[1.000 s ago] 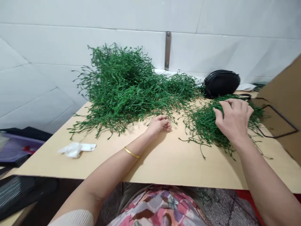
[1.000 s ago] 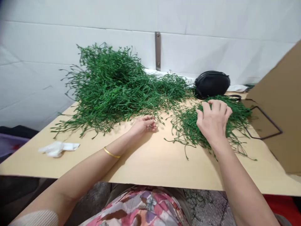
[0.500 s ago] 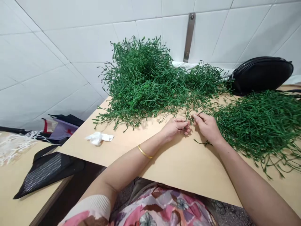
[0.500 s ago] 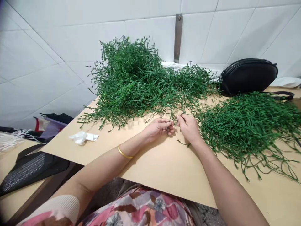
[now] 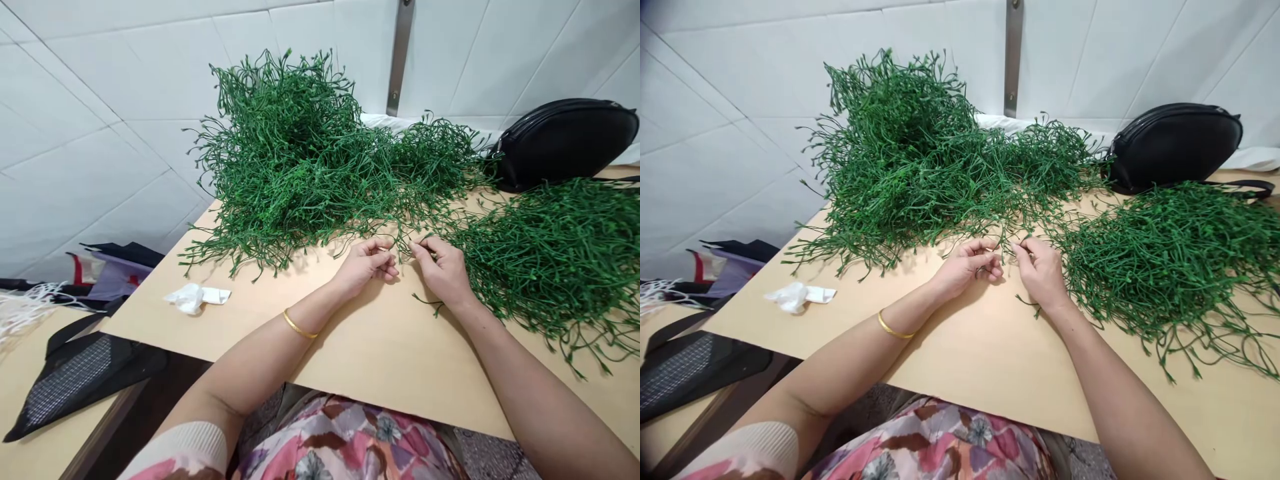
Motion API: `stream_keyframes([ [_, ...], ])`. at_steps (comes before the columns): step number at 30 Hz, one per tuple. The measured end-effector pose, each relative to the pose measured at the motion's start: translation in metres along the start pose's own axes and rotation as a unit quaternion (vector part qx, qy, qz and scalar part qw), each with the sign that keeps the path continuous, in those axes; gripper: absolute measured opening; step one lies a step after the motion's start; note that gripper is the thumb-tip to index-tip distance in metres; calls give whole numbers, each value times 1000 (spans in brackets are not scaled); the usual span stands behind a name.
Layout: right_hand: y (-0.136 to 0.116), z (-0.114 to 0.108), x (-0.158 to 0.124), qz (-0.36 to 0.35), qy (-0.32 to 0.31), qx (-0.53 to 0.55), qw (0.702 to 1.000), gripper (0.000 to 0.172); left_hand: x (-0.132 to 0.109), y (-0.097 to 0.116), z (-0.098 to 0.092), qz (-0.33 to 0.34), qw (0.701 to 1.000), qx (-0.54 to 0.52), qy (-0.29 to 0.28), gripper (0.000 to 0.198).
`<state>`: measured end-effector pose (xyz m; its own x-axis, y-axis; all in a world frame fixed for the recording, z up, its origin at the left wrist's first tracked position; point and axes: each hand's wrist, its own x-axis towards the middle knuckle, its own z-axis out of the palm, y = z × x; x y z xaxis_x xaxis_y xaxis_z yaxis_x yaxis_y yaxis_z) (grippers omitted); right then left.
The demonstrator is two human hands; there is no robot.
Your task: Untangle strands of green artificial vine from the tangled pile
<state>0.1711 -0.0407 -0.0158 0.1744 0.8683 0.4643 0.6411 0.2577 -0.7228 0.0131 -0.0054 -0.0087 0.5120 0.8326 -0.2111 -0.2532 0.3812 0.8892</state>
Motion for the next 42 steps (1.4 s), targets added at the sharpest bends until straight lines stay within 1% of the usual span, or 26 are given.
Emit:
stream_keyframes([
  [2, -1, 3, -2, -44, -4, -26, 999, 19, 0, 0, 1, 5, 1000, 7, -2, 16],
  [4, -3, 5, -4, -80, -14, -41, 996, 18, 1, 0, 1, 12, 1000, 17, 0, 13],
  [7, -6, 7, -7, -123, -41, -45, 991, 20, 3, 1, 0, 24, 999, 11, 19, 9],
  [10, -8, 7, -8, -142, -65, -45, 987, 23, 4, 2, -3, -3, 999, -33, 21, 5],
  [12, -8, 6, -9, -148, -67, -52, 985, 23, 4, 3, -5, -25, 998, -55, 5, 11],
  [15, -9, 6, -9, -173, -81, -68, 979, 19, 3, 3, -6, -19, 999, -47, -13, 16],
  [18, -8, 6, -9, -190, -108, -65, 974, 15, 4, 1, -4, -9, 999, -35, -1, 11],
  [20, -8, 6, -9, -181, -115, -52, 975, 14, 4, 2, -4, -11, 999, -37, 11, 10],
  [22, -7, 6, -8, -161, -103, -36, 981, 14, 5, 4, -3, -28, 999, -38, 15, 11],
  [24, -6, 4, -7, -138, -69, -25, 988, 15, 4, 7, -3, -54, 998, -32, 16, 11],
  [26, -5, 3, -6, -117, -34, -20, 992, 17, 2, 10, -3, -63, 998, -21, 20, 9],
  [31, -6, -1, -5, -63, -5, -22, 998, 20, -1, 9, -1, -40, 999, 15, 6, 29],
  [33, -4, -2, -4, -36, 8, -32, 999, 21, -1, 9, -2, -51, 998, 24, -2, 31],
  [34, -3, -3, -4, -23, 16, -38, 999, 21, -1, 9, -3, -64, 997, 24, -17, 30],
  [36, 0, -4, -2, -6, 22, -42, 999, 22, -1, 9, -6, -97, 993, 2, -67, 26],
  [38, 3, -4, -1, 6, 8, -36, 999, 22, 0, 10, -9, -121, 986, -41, -112, 21],
  [39, 3, -4, -1, 7, -2, -32, 999, 22, 1, 10, -10, -127, 983, -63, -119, 19],
  [40, 3, -4, -1, 3, -6, -30, 1000, 22, 2, 10, -11, -127, 982, -80, -116, 17],
  [41, 2, -5, -1, -9, 2, -30, 999, 21, 4, 9, -12, -123, 983, -93, -103, 15],
  [42, 0, -6, -1, -28, 23, -32, 999, 19, 5, 8, -12, -117, 984, -102, -86, 13],
])
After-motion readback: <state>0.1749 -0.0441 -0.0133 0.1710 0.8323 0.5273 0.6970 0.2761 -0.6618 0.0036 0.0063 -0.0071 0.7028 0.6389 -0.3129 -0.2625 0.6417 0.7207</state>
